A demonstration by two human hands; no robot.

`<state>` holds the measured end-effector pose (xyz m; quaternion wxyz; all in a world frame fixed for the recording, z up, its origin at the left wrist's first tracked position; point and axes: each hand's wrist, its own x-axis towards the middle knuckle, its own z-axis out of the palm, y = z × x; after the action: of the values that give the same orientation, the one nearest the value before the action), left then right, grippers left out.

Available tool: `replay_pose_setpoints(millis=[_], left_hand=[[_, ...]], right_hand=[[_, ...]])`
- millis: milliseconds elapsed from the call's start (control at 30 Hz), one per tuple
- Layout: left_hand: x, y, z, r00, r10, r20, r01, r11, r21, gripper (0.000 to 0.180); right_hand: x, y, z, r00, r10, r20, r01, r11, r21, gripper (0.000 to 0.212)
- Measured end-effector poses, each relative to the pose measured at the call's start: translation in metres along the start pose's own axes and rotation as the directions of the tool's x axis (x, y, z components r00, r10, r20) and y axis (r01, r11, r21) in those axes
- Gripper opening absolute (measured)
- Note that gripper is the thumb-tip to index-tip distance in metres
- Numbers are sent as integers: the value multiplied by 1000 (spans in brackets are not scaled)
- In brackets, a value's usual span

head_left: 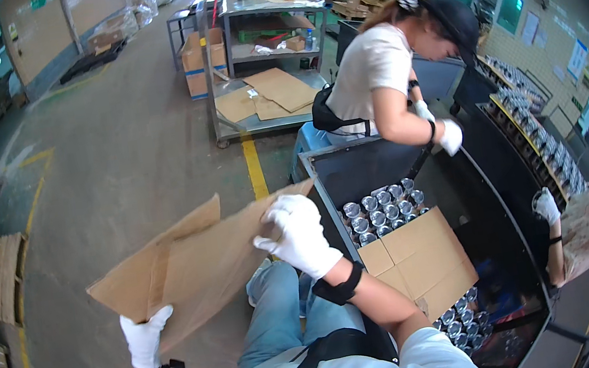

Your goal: Inspecting metal engine pistons and arranging them into a large metal shipping container with cardboard layers.

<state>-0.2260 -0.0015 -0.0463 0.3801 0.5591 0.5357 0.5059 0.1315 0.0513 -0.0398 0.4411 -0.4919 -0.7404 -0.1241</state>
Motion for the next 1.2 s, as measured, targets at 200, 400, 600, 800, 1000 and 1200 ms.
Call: replay_pose_setpoints(millis=[200,400,600,800,1000,1200], left_hand=[[-36,-27,-43,991,-133,23,133,990,37,41],[-26,-32,-47,992,-107,61,102,992,70,39],[24,-24,-32,923,377,85,-375,824,425,34],[54,-33,-6,615,573,542,-778,554,297,52],[72,-46,-14,627,376,682,-747,538,391,54],[49,-72,-1,636,-200,745,-544,568,617,78]], right_hand=[[12,-34,51,987,163,-6,-161,978,129,41],[-3,-31,67,895,177,409,-276,941,197,23],[19,-2,51,52,194,980,-876,-462,138,126],[18,6,62,55,188,981,-733,-659,168,64],[-13,25,95,-45,154,987,-823,-565,51,30],[-83,22,125,166,207,964,-852,-462,246,24]])
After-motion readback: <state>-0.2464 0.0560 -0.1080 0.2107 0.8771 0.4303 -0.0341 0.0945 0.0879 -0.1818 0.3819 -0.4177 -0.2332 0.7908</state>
